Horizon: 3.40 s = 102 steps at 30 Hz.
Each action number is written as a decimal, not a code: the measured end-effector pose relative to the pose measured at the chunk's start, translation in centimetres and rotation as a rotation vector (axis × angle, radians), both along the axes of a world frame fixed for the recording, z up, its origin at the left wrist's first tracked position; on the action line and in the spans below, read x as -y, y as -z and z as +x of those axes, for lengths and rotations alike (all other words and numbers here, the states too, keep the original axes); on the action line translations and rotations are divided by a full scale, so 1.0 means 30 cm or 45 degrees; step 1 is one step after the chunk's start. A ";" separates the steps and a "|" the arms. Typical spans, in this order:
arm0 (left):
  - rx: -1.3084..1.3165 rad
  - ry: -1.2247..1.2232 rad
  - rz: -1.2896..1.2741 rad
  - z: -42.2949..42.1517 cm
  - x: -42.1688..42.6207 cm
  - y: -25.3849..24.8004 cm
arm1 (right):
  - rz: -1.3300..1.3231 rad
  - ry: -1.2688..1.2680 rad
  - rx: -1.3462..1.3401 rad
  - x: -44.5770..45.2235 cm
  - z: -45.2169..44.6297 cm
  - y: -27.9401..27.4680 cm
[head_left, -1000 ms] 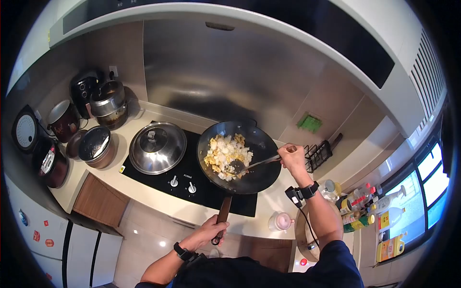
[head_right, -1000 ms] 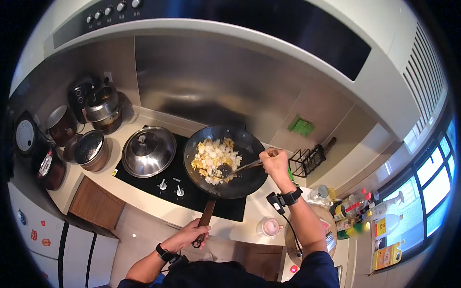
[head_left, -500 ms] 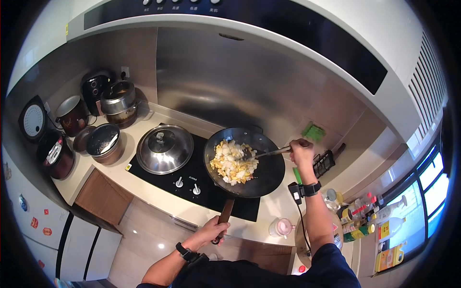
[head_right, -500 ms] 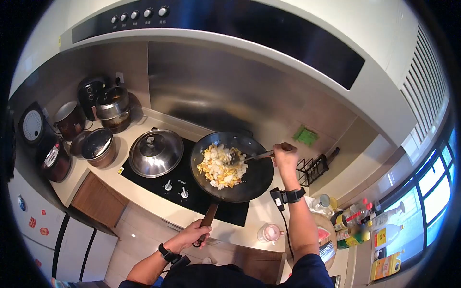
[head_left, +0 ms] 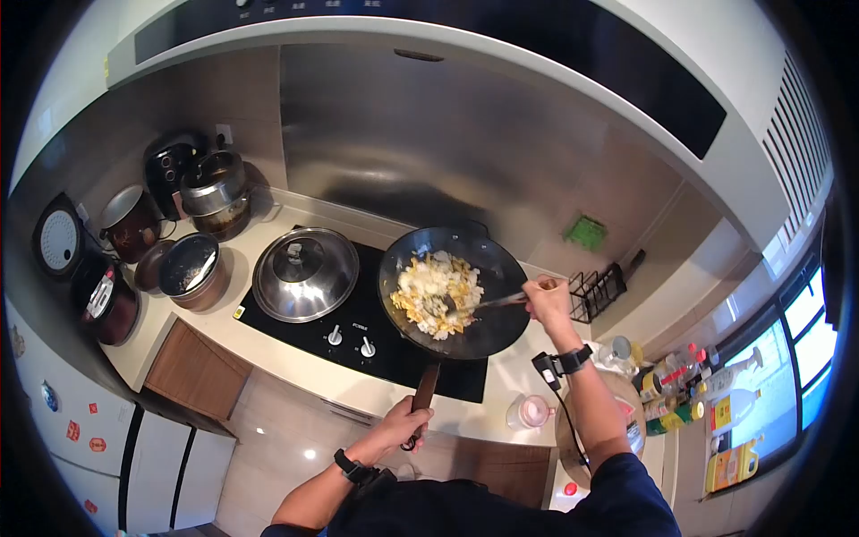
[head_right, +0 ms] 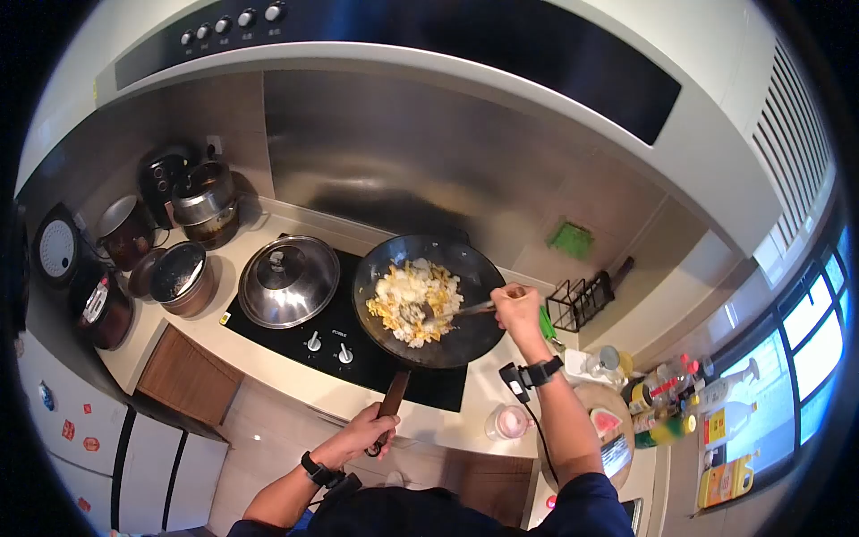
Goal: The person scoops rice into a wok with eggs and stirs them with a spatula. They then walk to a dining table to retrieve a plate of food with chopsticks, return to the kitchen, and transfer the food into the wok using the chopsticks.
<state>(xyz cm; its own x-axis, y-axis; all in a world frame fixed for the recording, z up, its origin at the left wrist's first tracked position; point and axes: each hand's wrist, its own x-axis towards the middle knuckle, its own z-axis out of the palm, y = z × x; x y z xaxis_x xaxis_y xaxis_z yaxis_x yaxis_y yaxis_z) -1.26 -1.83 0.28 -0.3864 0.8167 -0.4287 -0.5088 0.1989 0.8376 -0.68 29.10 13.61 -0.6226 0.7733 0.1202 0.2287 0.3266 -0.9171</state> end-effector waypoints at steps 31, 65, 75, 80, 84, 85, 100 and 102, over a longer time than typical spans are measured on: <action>-0.009 0.086 0.031 -0.044 0.000 0.016 | 0.106 0.192 -0.088 0.042 0.007 -0.112; -0.048 -0.109 -0.052 0.029 -0.047 -0.041 | 0.381 -0.008 -0.007 -0.134 -0.005 0.104; -0.057 -0.099 -0.043 0.037 -0.041 -0.030 | 0.289 -0.124 0.047 -0.098 0.032 -0.009; -0.045 -0.052 -0.018 0.025 -0.040 -0.037 | 0.294 0.002 -0.019 -0.073 0.006 -0.029; -0.048 -0.045 -0.003 0.019 -0.039 -0.008 | 0.097 0.038 -0.097 -0.059 0.001 -0.105; -0.050 -0.032 -0.014 0.017 -0.042 -0.006 | 0.070 0.021 -0.130 -0.074 -0.025 -0.075; -0.089 0.013 -0.037 -0.002 -0.046 0.009 | 0.012 0.004 -0.037 0.029 -0.039 0.057; -0.050 0.028 -0.006 -0.005 -0.036 0.008 | 0.080 0.030 -0.039 0.037 -0.022 0.035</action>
<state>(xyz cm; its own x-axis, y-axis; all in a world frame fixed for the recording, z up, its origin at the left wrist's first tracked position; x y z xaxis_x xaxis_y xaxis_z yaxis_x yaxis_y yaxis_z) -1.42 -0.75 0.04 -0.3853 0.8231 -0.4172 -0.4709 0.2134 0.8560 -1.33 27.97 12.55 -0.5999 0.7778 0.1874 0.2093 0.3786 -0.9016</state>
